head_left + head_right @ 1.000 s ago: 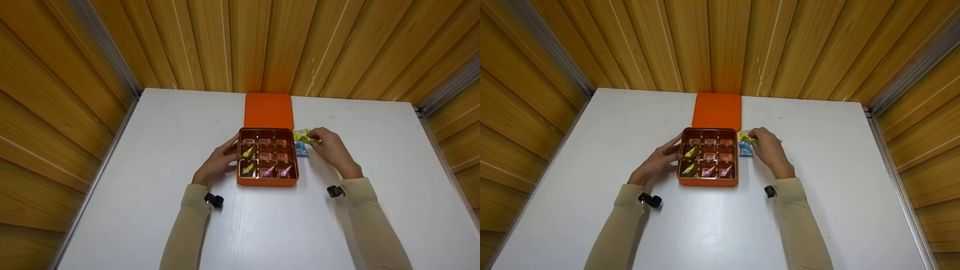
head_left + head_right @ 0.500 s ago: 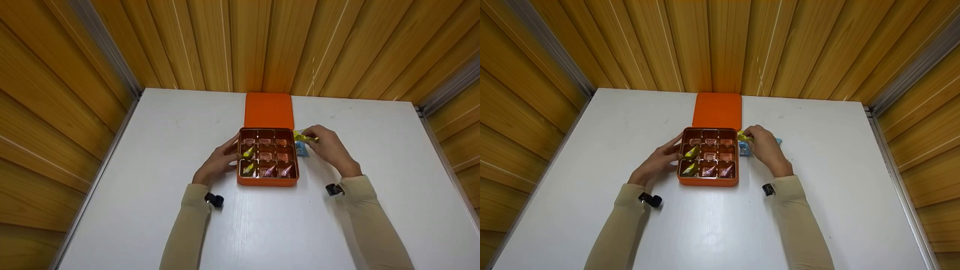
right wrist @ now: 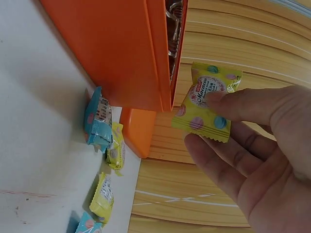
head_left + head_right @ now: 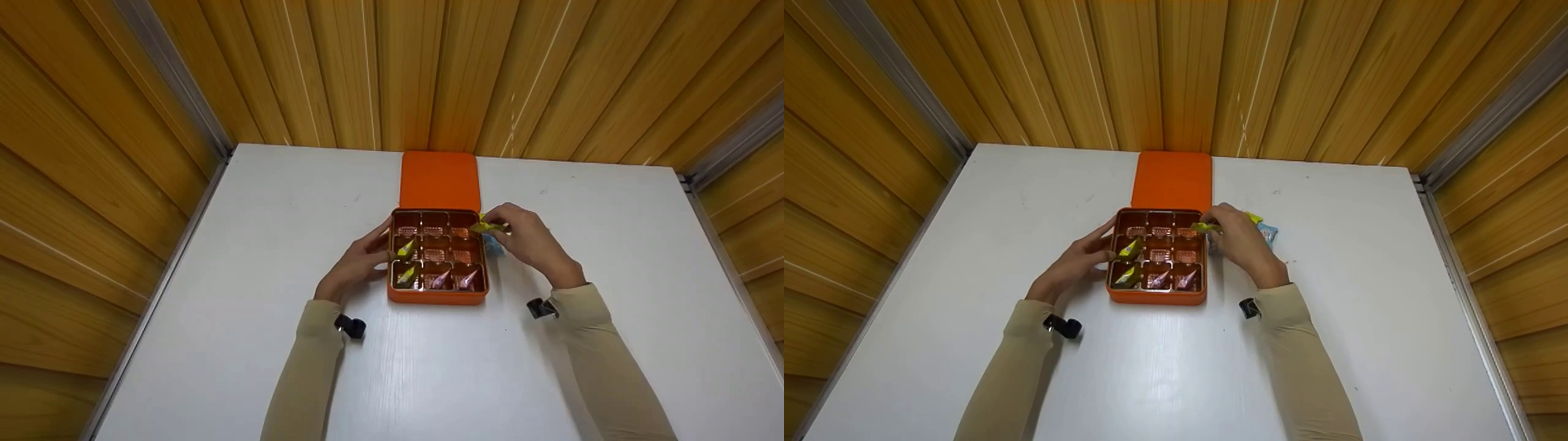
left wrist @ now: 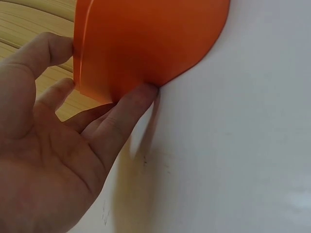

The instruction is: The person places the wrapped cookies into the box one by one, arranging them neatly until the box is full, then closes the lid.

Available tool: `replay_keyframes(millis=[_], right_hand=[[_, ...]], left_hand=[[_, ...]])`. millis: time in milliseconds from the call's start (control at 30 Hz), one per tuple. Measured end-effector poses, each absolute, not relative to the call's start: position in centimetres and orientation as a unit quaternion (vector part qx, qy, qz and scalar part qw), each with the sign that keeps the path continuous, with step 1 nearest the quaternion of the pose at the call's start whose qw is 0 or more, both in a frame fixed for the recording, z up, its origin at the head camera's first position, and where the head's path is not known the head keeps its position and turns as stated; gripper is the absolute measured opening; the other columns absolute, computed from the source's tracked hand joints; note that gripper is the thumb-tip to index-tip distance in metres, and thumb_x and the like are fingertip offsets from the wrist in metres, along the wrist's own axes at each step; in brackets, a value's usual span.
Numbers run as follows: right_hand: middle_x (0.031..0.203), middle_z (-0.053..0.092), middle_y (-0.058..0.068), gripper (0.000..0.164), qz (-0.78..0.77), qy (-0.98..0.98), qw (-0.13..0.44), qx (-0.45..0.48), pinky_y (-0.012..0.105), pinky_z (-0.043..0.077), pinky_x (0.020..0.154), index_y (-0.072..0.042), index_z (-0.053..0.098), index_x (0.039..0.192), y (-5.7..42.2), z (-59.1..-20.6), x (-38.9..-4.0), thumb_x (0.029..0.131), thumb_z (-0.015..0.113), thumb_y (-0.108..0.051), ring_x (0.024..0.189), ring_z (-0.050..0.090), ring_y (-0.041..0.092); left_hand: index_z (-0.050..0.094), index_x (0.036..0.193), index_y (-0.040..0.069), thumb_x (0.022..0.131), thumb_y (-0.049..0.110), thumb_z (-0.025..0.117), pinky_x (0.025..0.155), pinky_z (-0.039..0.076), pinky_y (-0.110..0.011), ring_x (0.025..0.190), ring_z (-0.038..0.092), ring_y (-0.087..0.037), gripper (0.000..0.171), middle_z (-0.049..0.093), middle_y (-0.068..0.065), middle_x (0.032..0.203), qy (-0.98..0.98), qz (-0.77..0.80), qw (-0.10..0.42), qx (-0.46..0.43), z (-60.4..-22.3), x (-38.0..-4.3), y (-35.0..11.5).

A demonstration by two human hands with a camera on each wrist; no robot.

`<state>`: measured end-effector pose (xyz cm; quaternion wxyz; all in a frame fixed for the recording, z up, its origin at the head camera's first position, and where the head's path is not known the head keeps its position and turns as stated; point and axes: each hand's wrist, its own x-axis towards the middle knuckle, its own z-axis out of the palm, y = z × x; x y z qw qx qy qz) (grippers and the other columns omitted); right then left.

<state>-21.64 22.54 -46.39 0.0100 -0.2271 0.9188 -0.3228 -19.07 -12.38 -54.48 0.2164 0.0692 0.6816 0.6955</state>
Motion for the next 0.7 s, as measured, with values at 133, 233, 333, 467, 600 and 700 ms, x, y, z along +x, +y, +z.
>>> replay_keyframes(millis=[133,233,333,467,600,700], right_hand=[[0.117,0.068,0.02,0.029,-0.318,0.918,0.018,-0.236,0.053,0.06,0.094,0.003,0.07,0.12,22.2,-46.3,-21.5,0.092,0.074,0.013,0.108,0.069,0.038],[0.117,0.069,0.018,0.03,-0.318,0.916,0.022,-0.244,0.053,0.059,0.094,0.001,0.07,0.12,21.9,-46.3,-21.4,0.092,0.075,0.013,0.108,0.069,0.037],[0.116,0.069,0.016,0.03,-0.319,0.914,0.025,-0.248,0.053,0.059,0.093,-0.001,0.071,0.12,21.6,-46.3,-21.4,0.092,0.075,0.012,0.107,0.069,0.036],[0.116,0.07,0.014,0.029,-0.318,0.915,0.031,-0.248,0.052,0.059,0.093,-0.002,0.072,0.119,21.1,-46.2,-21.3,0.093,0.075,0.01,0.106,0.068,0.034],[0.115,0.071,0.014,0.027,-0.32,0.911,0.031,-0.259,0.052,0.06,0.091,-0.002,0.073,0.117,20.7,-46.2,-21.4,0.093,0.075,0.01,0.104,0.07,0.035],[0.114,0.071,0.013,0.027,-0.316,0.911,0.037,-0.262,0.05,0.062,0.087,-0.003,0.073,0.117,20.4,-46.1,-21.4,0.093,0.075,0.01,0.103,0.07,0.034]], left_hand=[[0.03,0.168,0.04,0.106,0.016,0.068,0.102,0.056,-0.052,0.138,0.056,-0.03,0.077,0.043,-0.009,0.164,0.687,0.691,0.217,0.062,-54.5,-19.1,-12.3],[0.03,0.167,0.041,0.105,0.014,0.067,0.101,0.056,-0.053,0.138,0.056,-0.032,0.078,0.043,-0.01,0.165,0.693,0.686,0.214,0.058,-54.4,-19.1,-12.3],[0.031,0.167,0.042,0.104,0.012,0.067,0.1,0.057,-0.053,0.138,0.055,-0.033,0.079,0.041,-0.01,0.166,0.696,0.683,0.211,0.057,-54.5,-19.1,-12.4],[0.031,0.167,0.043,0.103,0.013,0.068,0.097,0.058,-0.052,0.138,0.055,-0.033,0.08,0.04,-0.01,0.166,0.706,0.675,0.206,0.061,-54.5,-19.2,-12.4],[0.03,0.168,0.041,0.102,0.014,0.067,0.097,0.059,-0.051,0.138,0.055,-0.033,0.08,0.039,-0.01,0.167,0.712,0.669,0.203,0.066,-54.5,-19.1,-12.5],[0.03,0.168,0.04,0.101,0.014,0.067,0.099,0.057,-0.053,0.14,0.053,-0.033,0.081,0.036,-0.009,0.169,0.707,0.673,0.207,0.064,-54.6,-19.1,-12.5]])
